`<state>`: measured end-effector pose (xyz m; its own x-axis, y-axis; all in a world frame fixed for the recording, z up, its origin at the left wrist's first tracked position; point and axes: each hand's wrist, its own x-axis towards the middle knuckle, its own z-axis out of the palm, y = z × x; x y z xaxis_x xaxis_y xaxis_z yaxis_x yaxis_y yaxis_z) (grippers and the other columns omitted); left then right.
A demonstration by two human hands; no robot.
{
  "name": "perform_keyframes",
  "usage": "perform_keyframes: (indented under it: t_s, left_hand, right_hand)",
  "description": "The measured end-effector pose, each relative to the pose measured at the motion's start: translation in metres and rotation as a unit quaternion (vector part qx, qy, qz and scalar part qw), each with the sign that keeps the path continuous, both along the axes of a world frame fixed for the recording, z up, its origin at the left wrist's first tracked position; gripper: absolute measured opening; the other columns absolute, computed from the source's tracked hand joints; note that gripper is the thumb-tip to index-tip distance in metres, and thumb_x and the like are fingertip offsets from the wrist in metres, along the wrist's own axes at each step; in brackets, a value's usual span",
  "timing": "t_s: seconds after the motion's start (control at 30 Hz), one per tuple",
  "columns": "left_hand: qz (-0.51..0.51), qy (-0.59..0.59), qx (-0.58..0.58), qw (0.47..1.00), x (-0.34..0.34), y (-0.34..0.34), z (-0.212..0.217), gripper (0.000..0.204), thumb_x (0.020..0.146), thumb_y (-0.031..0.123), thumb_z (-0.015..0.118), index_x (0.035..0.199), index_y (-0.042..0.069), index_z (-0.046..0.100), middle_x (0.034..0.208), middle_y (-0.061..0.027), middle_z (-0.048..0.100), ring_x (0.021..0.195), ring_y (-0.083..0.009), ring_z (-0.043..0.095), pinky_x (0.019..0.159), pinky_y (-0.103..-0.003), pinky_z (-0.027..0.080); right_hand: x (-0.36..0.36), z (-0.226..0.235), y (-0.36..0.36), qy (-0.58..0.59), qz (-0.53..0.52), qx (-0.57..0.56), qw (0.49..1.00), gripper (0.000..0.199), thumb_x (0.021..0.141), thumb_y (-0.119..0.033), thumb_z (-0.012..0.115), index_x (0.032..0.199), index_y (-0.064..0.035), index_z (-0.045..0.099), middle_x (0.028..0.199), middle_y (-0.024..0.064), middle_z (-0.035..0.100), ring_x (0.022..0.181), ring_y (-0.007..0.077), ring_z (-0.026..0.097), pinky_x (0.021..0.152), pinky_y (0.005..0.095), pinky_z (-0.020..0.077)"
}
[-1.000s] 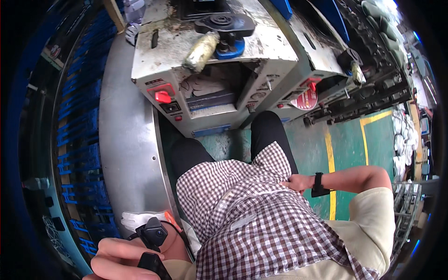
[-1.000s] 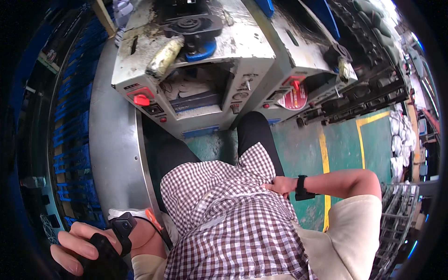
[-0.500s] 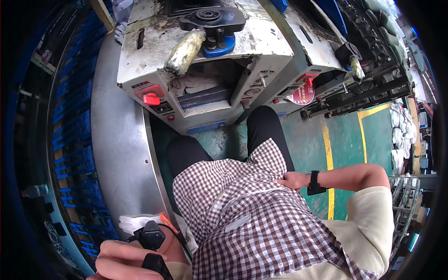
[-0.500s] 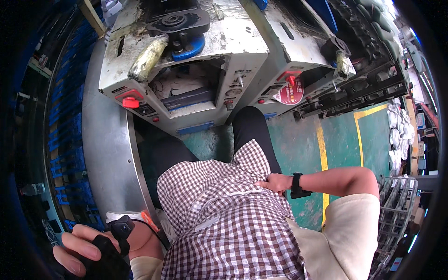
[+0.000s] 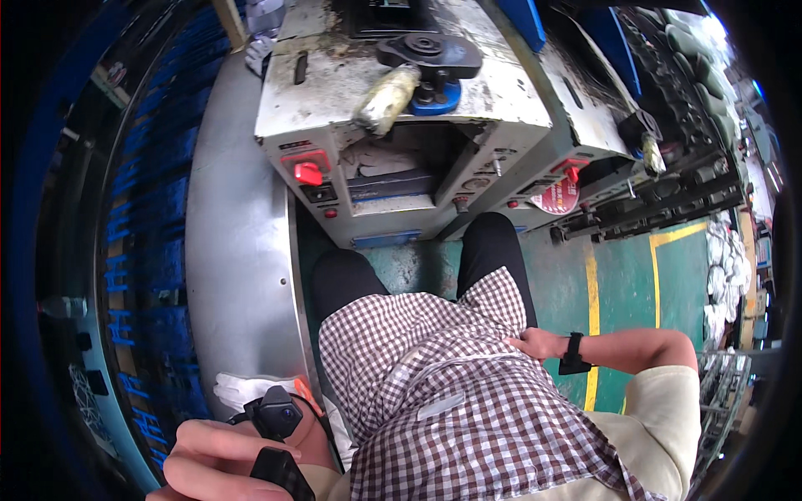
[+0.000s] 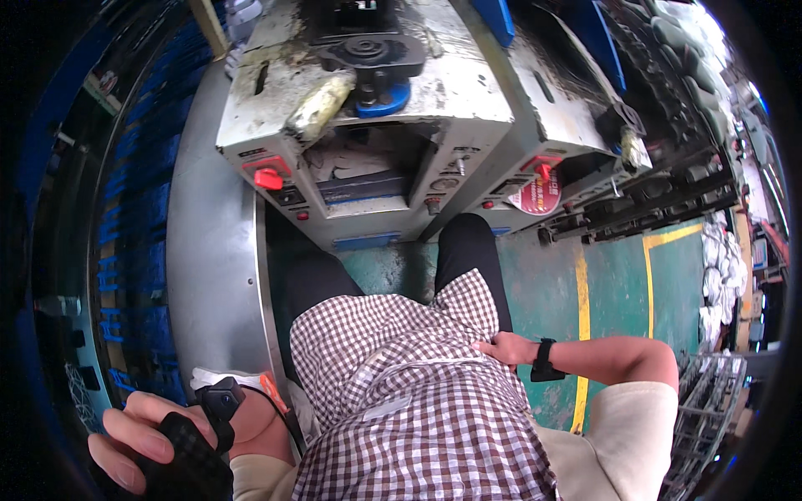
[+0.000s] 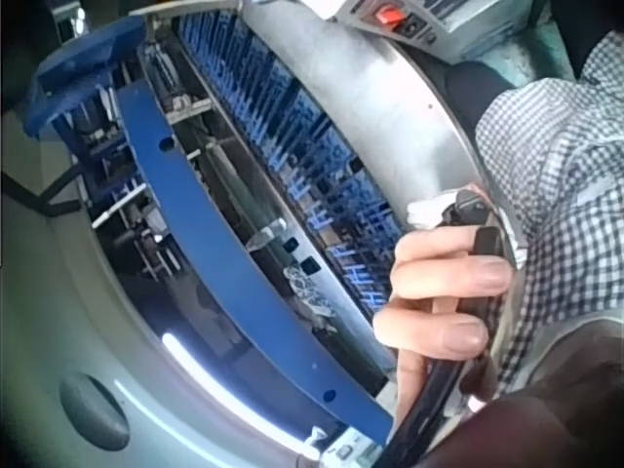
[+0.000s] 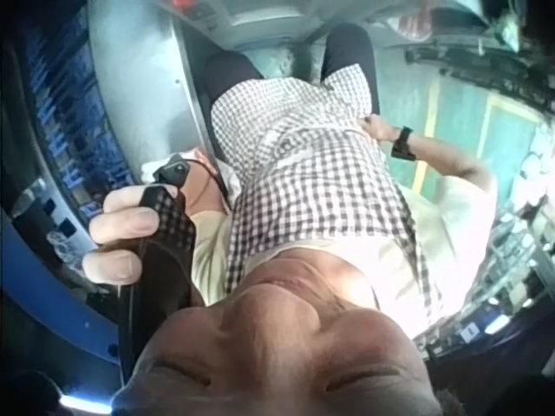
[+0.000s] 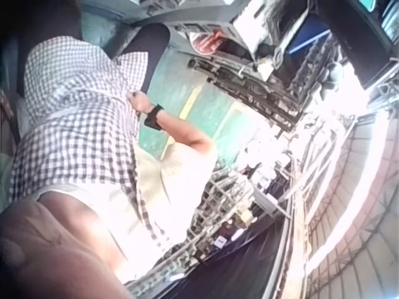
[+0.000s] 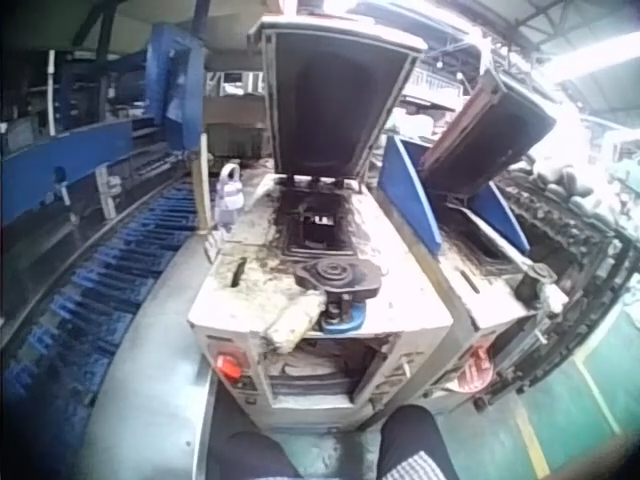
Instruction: The recorder operates a shoe manufacturing machine by inserting and removing small components and adjusting settings.
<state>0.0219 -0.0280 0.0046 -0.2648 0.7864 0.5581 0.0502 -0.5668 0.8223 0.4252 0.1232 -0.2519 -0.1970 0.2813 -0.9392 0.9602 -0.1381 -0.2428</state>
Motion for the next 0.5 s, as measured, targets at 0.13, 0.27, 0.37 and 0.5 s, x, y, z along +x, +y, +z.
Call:
perform_keyframes:
  t_s: [0.13, 0.27, 0.37, 0.5]
  left_hand:
    - [0.013, 0.000, -0.005, 1.000, 0.000, -0.002, 0.003, 0.025, 0.086, 0.016, 0.062, 0.106, 0.016, 0.047, 0.104, -0.0206, 0.053, 0.088, -0.0408, 0.056, 0.075, -0.046, 0.054]
    - [0.007, 0.011, -0.012, 1.000, -0.007, -0.001, 0.007, 0.025, 0.086, 0.016, 0.062, 0.106, 0.016, 0.048, 0.104, -0.0191, 0.052, 0.090, -0.0407, 0.055, 0.076, -0.046, 0.054]
    - [0.058, -0.002, 0.044, 0.997, -0.002, 0.003, -0.003, 0.022, 0.087, 0.017, 0.061, 0.105, 0.017, 0.048, 0.102, -0.0183, 0.052, 0.090, -0.0400, 0.055, 0.077, -0.045, 0.054]
    - [0.122, -0.004, 0.077, 0.990, -0.001, 0.002, -0.006, 0.021, 0.088, 0.017, 0.061, 0.104, 0.016, 0.048, 0.100, -0.0178, 0.053, 0.088, -0.0381, 0.055, 0.075, -0.043, 0.055]
  right_hand:
    - [0.002, -0.002, 0.005, -0.005, 0.020, -0.021, 1.000, 0.083, 0.087, -0.067, 0.040, 0.072, 0.0117, 0.060, 0.063, 0.0144, 0.060, 0.053, 0.0229, 0.063, 0.051, 0.0335, 0.0514]
    - [-0.005, -0.001, 0.008, -0.005, 0.017, -0.017, 1.000, 0.082, 0.087, -0.067, 0.041, 0.072, 0.0112, 0.060, 0.061, 0.0145, 0.060, 0.053, 0.0218, 0.063, 0.052, 0.0325, 0.0524]
    - [-0.006, -0.007, 0.010, -0.018, 0.056, -0.028, 0.998, 0.074, 0.092, -0.059, 0.041, 0.079, 0.0109, 0.062, 0.065, 0.0143, 0.061, 0.056, 0.0204, 0.063, 0.052, 0.0331, 0.0521]
    - [-0.010, -0.007, 0.009, -0.013, 0.060, -0.017, 0.998, 0.072, 0.092, -0.057, 0.042, 0.079, 0.0108, 0.062, 0.064, 0.0142, 0.061, 0.056, 0.0204, 0.063, 0.051, 0.0331, 0.0522]
